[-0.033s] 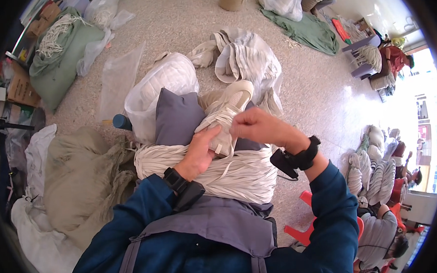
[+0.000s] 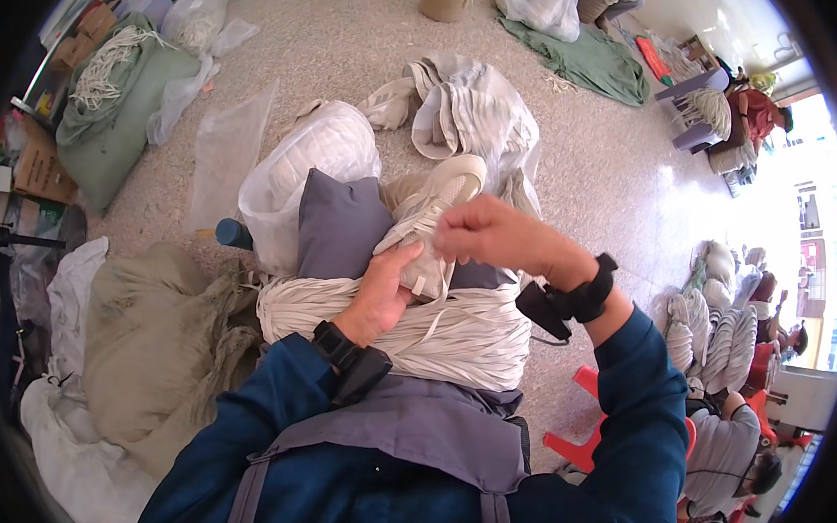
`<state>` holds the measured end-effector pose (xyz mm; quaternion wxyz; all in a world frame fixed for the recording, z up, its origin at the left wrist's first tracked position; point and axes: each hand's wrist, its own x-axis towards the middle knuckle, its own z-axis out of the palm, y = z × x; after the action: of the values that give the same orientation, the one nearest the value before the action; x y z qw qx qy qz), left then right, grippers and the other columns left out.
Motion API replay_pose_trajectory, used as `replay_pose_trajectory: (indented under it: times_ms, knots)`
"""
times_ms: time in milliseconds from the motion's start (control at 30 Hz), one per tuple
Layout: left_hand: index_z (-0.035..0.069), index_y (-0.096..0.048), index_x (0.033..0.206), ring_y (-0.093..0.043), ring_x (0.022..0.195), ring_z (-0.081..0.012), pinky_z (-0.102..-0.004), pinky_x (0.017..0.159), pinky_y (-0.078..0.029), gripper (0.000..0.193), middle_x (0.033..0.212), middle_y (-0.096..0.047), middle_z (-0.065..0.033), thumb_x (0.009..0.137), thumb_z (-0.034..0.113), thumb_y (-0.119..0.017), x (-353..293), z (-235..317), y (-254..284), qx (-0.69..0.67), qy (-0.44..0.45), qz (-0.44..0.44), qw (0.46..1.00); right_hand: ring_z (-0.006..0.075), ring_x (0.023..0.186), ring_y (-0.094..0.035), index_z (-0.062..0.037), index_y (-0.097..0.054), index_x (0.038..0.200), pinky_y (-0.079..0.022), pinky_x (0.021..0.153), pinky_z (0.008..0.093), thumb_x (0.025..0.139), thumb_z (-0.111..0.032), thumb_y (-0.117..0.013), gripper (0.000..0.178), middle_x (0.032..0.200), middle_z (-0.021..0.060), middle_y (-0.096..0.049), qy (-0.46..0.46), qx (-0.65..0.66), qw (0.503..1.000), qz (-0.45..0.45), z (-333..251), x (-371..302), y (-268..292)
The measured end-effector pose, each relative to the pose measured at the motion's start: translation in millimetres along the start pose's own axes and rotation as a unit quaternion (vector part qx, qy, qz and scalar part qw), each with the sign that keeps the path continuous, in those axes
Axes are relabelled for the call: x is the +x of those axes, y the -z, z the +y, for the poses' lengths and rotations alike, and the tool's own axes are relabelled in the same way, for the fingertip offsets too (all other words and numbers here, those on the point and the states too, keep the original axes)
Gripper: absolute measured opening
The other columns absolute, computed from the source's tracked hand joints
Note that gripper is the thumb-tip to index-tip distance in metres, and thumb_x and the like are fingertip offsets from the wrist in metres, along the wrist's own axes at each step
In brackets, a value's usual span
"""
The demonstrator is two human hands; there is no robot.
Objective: Lacing a shoe upper with white cords in a workshop.
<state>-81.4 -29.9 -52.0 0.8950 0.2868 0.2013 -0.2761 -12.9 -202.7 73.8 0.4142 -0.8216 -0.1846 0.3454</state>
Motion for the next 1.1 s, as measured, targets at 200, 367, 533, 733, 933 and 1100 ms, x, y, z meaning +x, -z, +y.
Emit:
replay_pose_trajectory:
  times_ms: [200,367,533,733,933,1100]
  knots:
    - [0.004,-0.063,0.121,-0.072,0.086,-0.0169,-0.0335,0.069,-0.06,0.043,0.105,-0.071,-0.0069,0.097,0.039,-0.068,1.4,16.7,-12.7,0.039,-0.013,0.034,0.999,0.0028,0.053,-0.045,0.0008,-0.07,0.111,-0.034,0.047,0.0185,0.105,-0.017,-0.056,0.023,0.069,-0.002,-0.058,0.145,0.193,0.967,-0.082,-145.9,19.5,17.7]
    - [0.006,-0.059,0.127,-0.07,0.098,-0.0189,-0.0395,0.077,-0.06,0.044,0.114,-0.068,-0.0058,0.099,0.04,-0.064,8.4,15.8,3.0,0.053,0.007,0.043,0.998,0.0026,0.05,-0.049,-0.0022,-0.071,0.107,-0.036,0.044,0.0192,0.101,-0.015,-0.058,0.019,0.065,-0.0005,-0.061,0.1,0.146,0.984,-0.027,-116.4,39.5,17.1]
    - [0.006,-0.059,0.129,-0.068,0.105,-0.018,-0.0387,0.085,-0.058,0.038,0.119,-0.068,-0.0057,0.1,0.031,-0.062,6.8,12.4,-4.9,0.054,0.019,-0.02,0.998,0.0061,0.049,-0.053,-0.0042,-0.063,0.089,-0.042,0.044,0.0223,0.097,-0.015,-0.062,0.013,0.064,0.0007,-0.061,-0.098,0.048,0.993,0.044,4.9,36.6,1.1]
    - [0.006,-0.057,0.135,-0.064,0.116,-0.0202,-0.0398,0.094,-0.053,0.039,0.128,-0.065,-0.0071,0.102,0.027,-0.058,10.2,7.1,9.6,0.027,0.003,-0.015,1.0,0.0365,0.065,-0.064,0.0,-0.064,0.081,-0.05,0.061,0.0441,0.084,-0.023,-0.067,0.023,0.073,0.0201,-0.065,0.032,-0.165,0.971,0.17,50.6,44.1,-37.7]
    - [0.004,-0.06,0.13,-0.068,0.104,-0.0191,-0.0359,0.084,-0.056,0.034,0.119,-0.068,-0.0071,0.102,0.022,-0.058,8.8,7.6,7.8,0.061,-0.024,0.001,0.998,0.025,0.059,-0.059,0.0,-0.063,0.082,-0.047,0.059,0.039,0.087,-0.013,-0.064,0.014,0.068,0.0161,-0.061,0.072,-0.083,0.976,0.187,56.5,-8.5,-24.6]
    - [0.005,-0.057,0.131,-0.068,0.106,-0.023,-0.0403,0.088,-0.056,0.037,0.119,-0.067,-0.008,0.101,0.027,-0.059,15.6,6.3,12.7,0.067,-0.019,-0.013,0.998,0.0078,0.066,-0.054,-0.003,-0.068,0.087,-0.045,0.059,0.0277,0.092,-0.015,-0.064,0.014,0.07,-0.0023,-0.061,-0.07,0.049,0.98,0.182,89.9,-93.7,-12.0]
